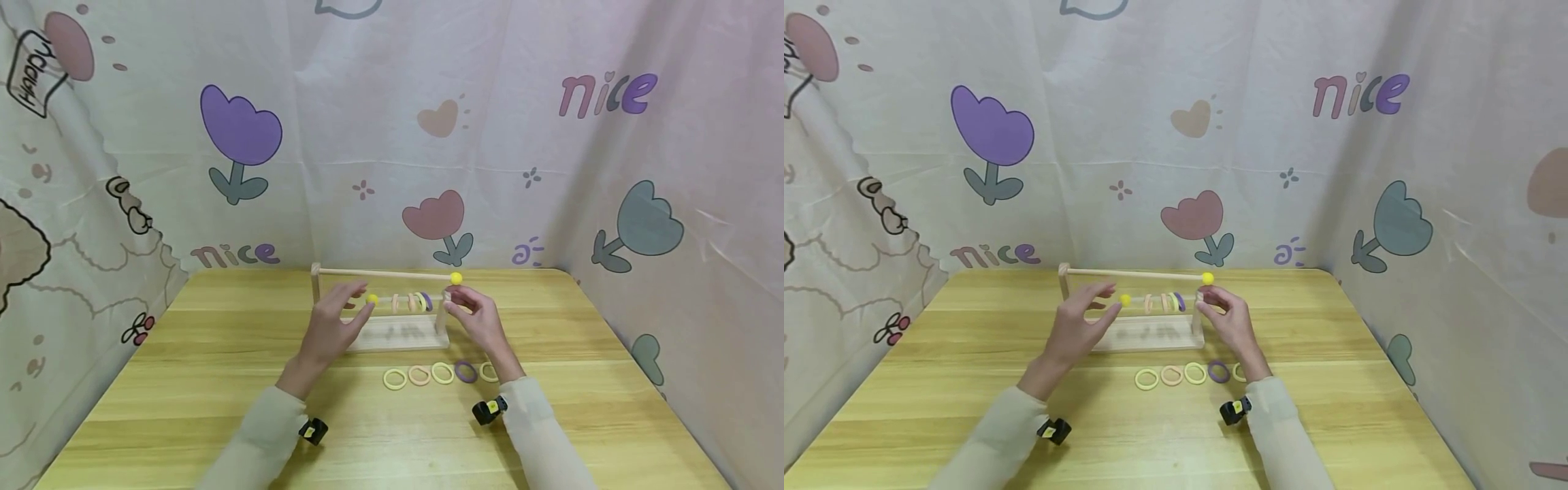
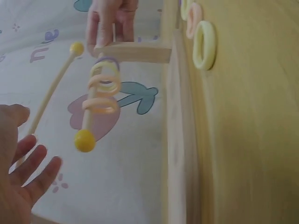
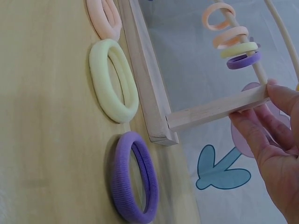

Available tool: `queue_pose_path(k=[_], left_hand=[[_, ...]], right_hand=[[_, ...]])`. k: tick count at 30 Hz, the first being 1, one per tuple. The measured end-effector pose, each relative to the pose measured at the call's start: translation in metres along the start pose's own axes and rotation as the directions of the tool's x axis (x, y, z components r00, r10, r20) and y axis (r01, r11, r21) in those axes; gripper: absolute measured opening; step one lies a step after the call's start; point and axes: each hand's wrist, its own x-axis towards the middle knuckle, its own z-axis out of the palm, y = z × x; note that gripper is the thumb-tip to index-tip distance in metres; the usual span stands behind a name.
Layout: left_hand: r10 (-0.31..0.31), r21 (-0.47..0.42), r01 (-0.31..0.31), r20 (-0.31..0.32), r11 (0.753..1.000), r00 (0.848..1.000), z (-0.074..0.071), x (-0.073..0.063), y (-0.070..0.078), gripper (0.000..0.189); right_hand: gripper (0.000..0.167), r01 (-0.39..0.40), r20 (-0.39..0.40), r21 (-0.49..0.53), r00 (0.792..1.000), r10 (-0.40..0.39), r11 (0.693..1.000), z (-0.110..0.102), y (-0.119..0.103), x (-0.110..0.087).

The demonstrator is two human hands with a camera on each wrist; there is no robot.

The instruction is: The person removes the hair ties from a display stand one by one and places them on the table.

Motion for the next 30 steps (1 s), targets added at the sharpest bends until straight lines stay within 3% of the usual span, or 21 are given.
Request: queue_pose_path(k=[5,11,19,26,30], left_hand=[[-0.045,-0.037,0.047,0.051,0.998,0.998,0.012,-0.002,0.001,0.026],[-0.071,-0.076,0.076,0.068,0.994,0.995,0.026,-0.004,0.002,0.023],[-0.097,-0.025,0.101,0.129,0.995,0.987,0.040,-0.008,-0.002,0.018],[-0.095,-0.003,0.096,0.132,0.995,0.987,0.051,-0.010,-0.005,0.005],[-0.156,0.031,0.153,0.134,0.988,0.979,0.054,-0.009,-0.004,0.008]], right_hand=[[0.033,0.003,-0.004,0.000,1.000,-0.003,1.000,0.000,0.000,0.000],[0.033,0.004,0.003,-0.010,1.000,-0.004,1.000,0.000,0.000,0.000],[0.033,-0.004,-0.006,-0.016,1.000,0.004,1.000,0.000,0.001,0.000],[0.033,-0.002,-0.010,-0.021,1.000,0.002,1.000,0.001,0.002,-0.001],[0.033,0.007,-0.011,-0.017,1.000,-0.007,1.000,0.001,0.003,-0.001]])
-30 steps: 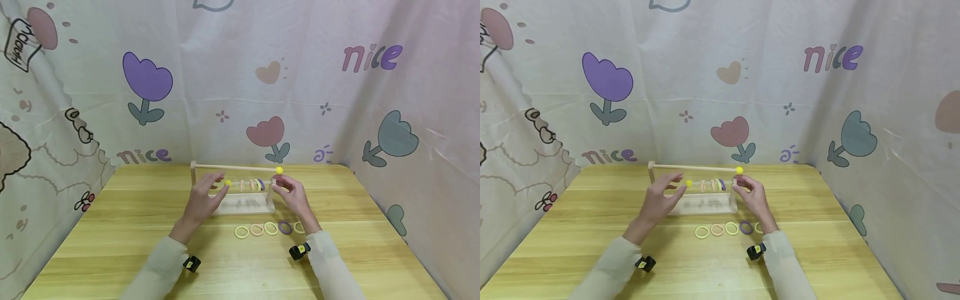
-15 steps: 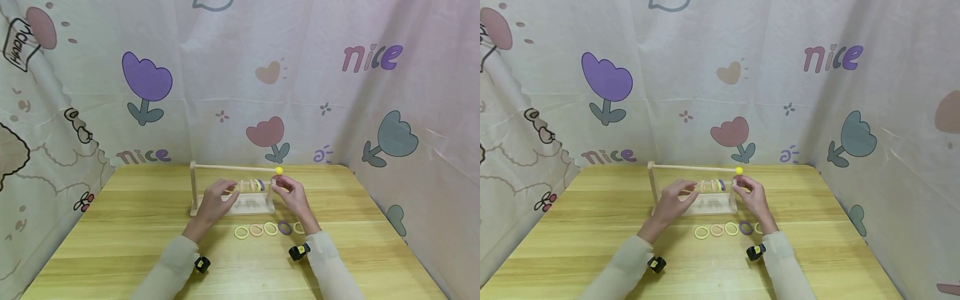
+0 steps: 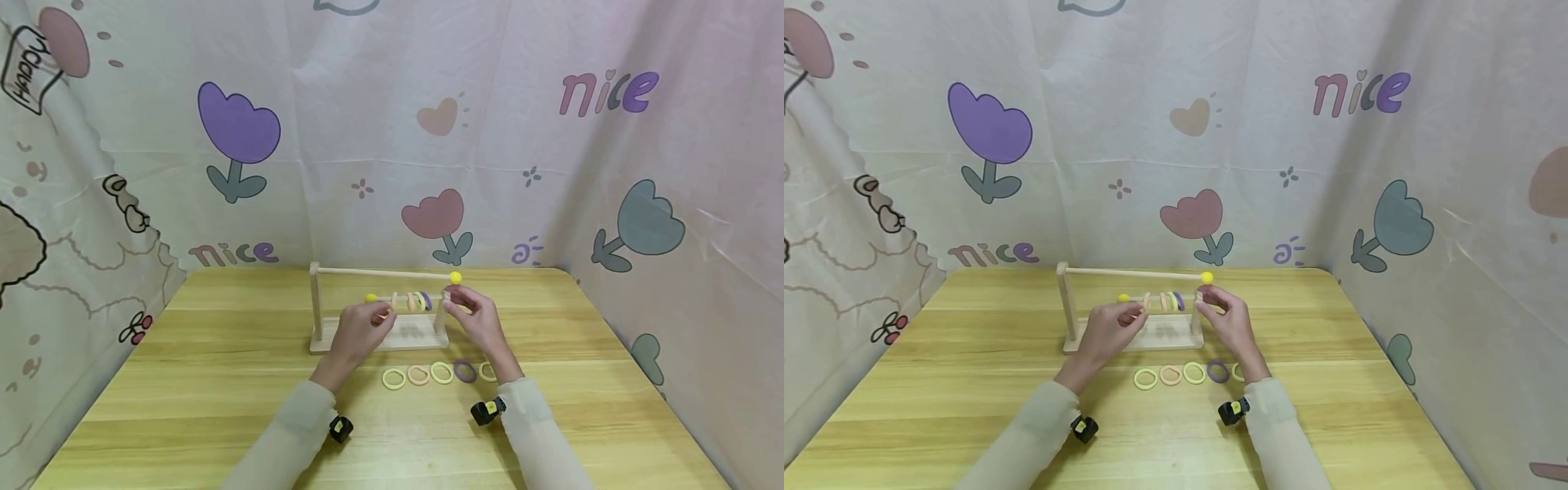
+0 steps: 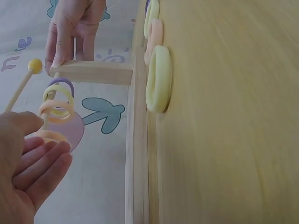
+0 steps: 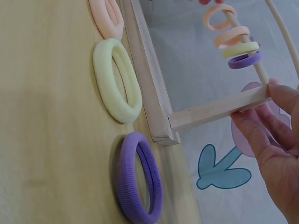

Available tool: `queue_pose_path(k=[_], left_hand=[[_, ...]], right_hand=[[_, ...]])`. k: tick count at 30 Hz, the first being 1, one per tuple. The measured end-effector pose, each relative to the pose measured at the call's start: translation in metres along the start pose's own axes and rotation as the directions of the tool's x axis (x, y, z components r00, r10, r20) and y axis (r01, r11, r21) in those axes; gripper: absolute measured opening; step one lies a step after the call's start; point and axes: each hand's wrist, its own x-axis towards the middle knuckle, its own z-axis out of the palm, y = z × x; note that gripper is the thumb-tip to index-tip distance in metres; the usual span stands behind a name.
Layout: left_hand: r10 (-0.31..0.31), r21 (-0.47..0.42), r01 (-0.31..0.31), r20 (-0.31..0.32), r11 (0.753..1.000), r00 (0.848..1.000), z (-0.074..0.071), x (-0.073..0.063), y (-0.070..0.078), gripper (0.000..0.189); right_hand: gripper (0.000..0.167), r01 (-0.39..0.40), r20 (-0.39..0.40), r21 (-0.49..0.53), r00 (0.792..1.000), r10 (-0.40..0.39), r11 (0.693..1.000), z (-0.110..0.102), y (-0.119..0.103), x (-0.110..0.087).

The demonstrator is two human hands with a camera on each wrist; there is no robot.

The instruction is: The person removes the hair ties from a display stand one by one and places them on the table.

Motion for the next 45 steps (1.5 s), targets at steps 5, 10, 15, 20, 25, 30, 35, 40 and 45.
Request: queue_pose_path(k=[5,10,15,20,25,30,35,40,45], left_hand=[[-0.069,0.026,0.068,0.019,0.997,0.997,0.0031,0.0007,0.0017,0.014],[-0.094,0.063,0.092,0.018,0.994,0.995,0.0061,0.0012,0.0035,0.016],[-0.098,0.106,0.097,0.003,0.990,0.995,0.0080,0.0027,0.0057,0.016],[-0.106,0.107,0.107,-0.014,0.988,0.994,0.0088,0.0049,0.0069,0.012],[-0.101,0.079,0.103,-0.029,0.992,0.995,0.0085,0.0059,0.0075,0.010],[-0.102,0.069,0.103,-0.030,0.992,0.994,0.0079,0.0053,0.0076,0.011],[-0.107,0.078,0.109,-0.031,0.991,0.994,0.0060,0.0041,0.0075,0.010],[-0.108,0.065,0.111,-0.039,0.992,0.993,0.0032,0.0032,0.0081,0.010],[-0.113,0.057,0.115,-0.046,0.992,0.993,0.0006,0.0011,0.0060,0.009]], right_hand=[[0.032,-0.015,-0.007,0.007,1.000,0.015,1.000,0.0004,-0.0013,-0.0006],[0.033,-0.013,-0.001,0.024,1.000,0.013,1.000,-0.0002,0.0000,-0.0008],[0.033,-0.014,0.010,0.034,1.000,0.013,0.999,-0.0011,0.0016,-0.0001],[0.033,-0.008,0.011,0.033,1.000,0.007,0.999,-0.0019,0.0010,0.0008],[0.033,-0.009,0.006,0.041,1.000,0.009,0.999,-0.0014,0.0008,0.0009],[0.034,-0.017,0.002,0.036,1.000,0.017,0.999,-0.0009,0.0002,-0.0004],[0.033,-0.010,-0.006,0.030,1.000,0.010,0.999,0.0001,-0.0015,-0.0008],[0.033,-0.007,0.000,0.024,1.000,0.007,1.000,-0.0001,-0.0002,-0.0006],[0.033,-0.010,0.005,0.019,1.000,0.009,1.000,-0.0004,-0.0002,-0.0009]])
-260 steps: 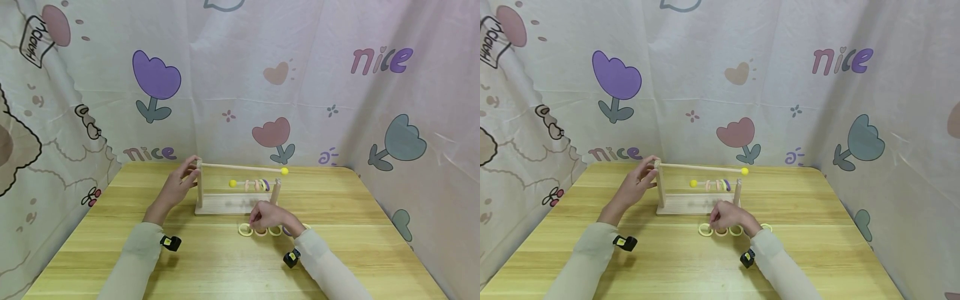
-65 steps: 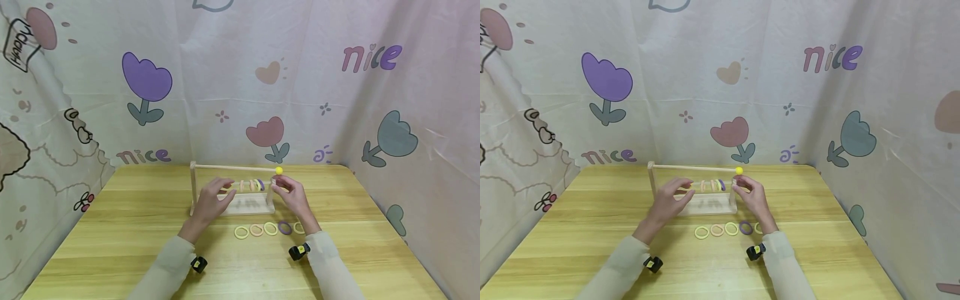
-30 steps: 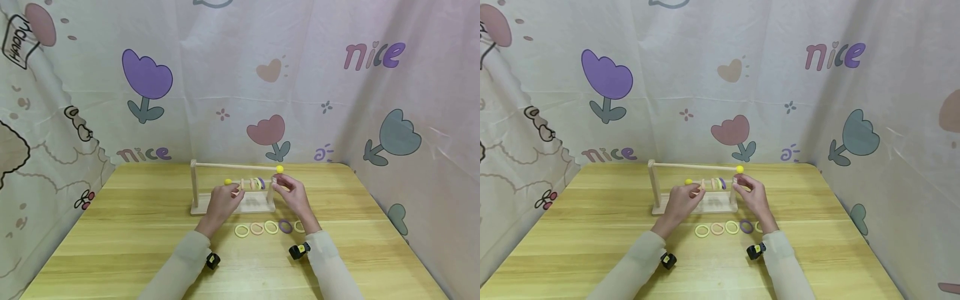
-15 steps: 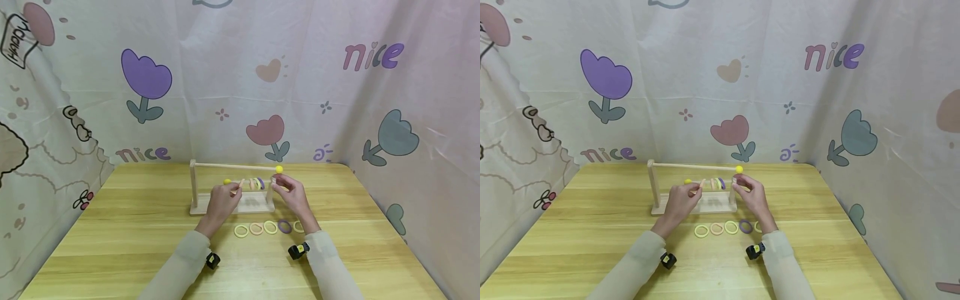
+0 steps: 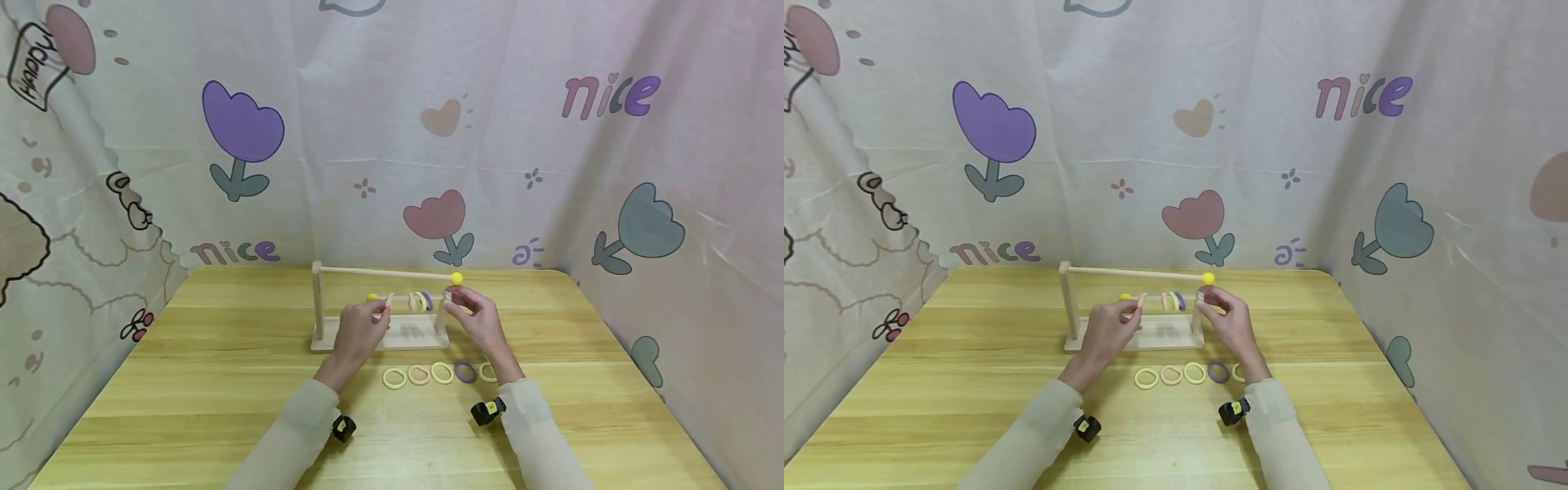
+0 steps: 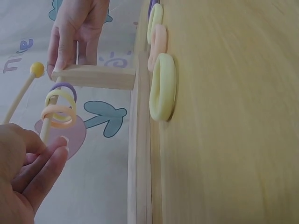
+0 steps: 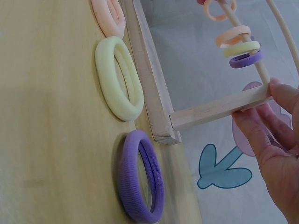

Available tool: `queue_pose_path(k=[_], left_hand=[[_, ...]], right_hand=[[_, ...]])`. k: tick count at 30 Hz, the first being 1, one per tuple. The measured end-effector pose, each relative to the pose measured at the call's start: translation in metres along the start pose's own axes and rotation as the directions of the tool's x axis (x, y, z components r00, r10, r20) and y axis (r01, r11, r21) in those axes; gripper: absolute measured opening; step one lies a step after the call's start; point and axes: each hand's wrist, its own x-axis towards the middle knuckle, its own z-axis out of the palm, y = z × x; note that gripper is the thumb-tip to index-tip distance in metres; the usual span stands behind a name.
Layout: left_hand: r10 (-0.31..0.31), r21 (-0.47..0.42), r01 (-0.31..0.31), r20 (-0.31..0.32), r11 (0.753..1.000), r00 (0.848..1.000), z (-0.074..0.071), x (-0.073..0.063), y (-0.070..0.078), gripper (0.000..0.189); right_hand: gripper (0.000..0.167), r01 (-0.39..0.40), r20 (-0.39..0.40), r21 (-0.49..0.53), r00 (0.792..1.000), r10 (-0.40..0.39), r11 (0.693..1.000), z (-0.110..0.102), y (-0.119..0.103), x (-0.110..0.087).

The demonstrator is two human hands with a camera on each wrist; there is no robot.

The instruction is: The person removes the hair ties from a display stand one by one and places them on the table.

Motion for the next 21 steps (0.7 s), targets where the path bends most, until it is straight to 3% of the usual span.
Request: queue_pose_path(k=[8,21], left_hand=[[-0.036,-0.066,0.037,0.017,0.997,0.999,-0.007,-0.002,-0.001,0.011],[-0.054,-0.052,0.055,0.013,0.997,0.998,-0.017,-0.004,-0.004,0.011]], right_hand=[[0.033,0.013,-0.007,-0.008,1.000,-0.013,1.000,0.001,0.001,0.000],[0.032,0.025,0.003,-0.025,1.000,-0.025,0.999,-0.001,0.002,0.000]])
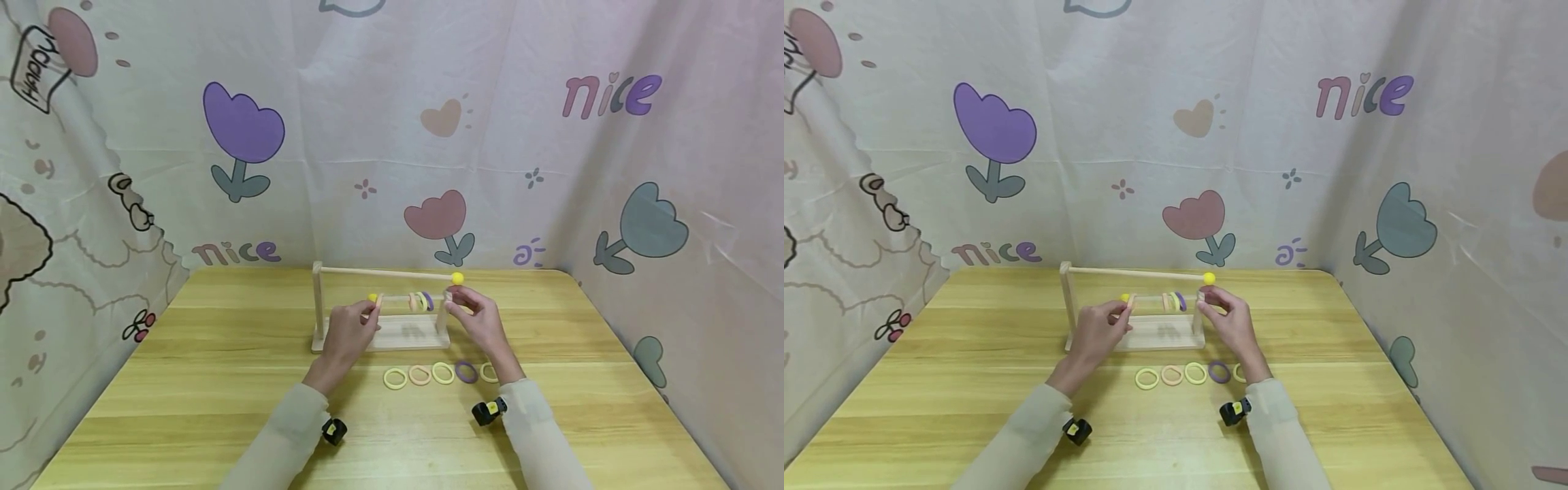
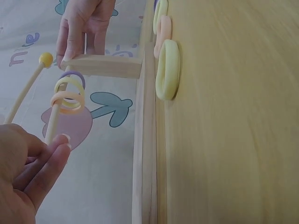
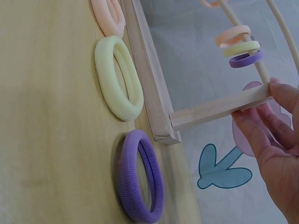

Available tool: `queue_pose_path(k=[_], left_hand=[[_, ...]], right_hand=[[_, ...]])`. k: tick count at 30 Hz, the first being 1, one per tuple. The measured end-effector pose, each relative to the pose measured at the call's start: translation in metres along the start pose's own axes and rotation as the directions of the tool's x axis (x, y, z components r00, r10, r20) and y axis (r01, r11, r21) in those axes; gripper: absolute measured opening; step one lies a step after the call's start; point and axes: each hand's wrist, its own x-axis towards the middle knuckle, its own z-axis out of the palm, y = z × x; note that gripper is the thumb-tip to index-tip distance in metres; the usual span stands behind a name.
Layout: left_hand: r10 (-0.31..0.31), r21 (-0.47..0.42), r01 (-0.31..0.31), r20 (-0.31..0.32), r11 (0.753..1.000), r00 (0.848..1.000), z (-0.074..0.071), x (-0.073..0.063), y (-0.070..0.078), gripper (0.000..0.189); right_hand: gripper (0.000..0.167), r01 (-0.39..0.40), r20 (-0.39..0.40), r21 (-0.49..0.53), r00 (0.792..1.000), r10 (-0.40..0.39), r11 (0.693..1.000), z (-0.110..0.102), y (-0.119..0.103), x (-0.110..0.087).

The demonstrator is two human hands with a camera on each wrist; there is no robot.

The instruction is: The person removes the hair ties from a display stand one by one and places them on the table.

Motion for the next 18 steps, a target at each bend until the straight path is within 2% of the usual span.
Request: queue_pose_path(k=[9,18], left_hand=[[-0.032,0.002,0.032,-0.036,0.999,0.999,-0.009,-0.001,-0.003,0.012],[-0.102,-0.096,0.097,-0.046,0.991,0.994,-0.015,0.000,-0.010,0.010]], right_hand=[[0.031,0.014,-0.007,0.021,1.000,-0.014,1.000,0.001,0.001,0.001],[0.029,0.057,-0.009,0.017,0.998,-0.057,0.998,0.002,0.000,0.000]])
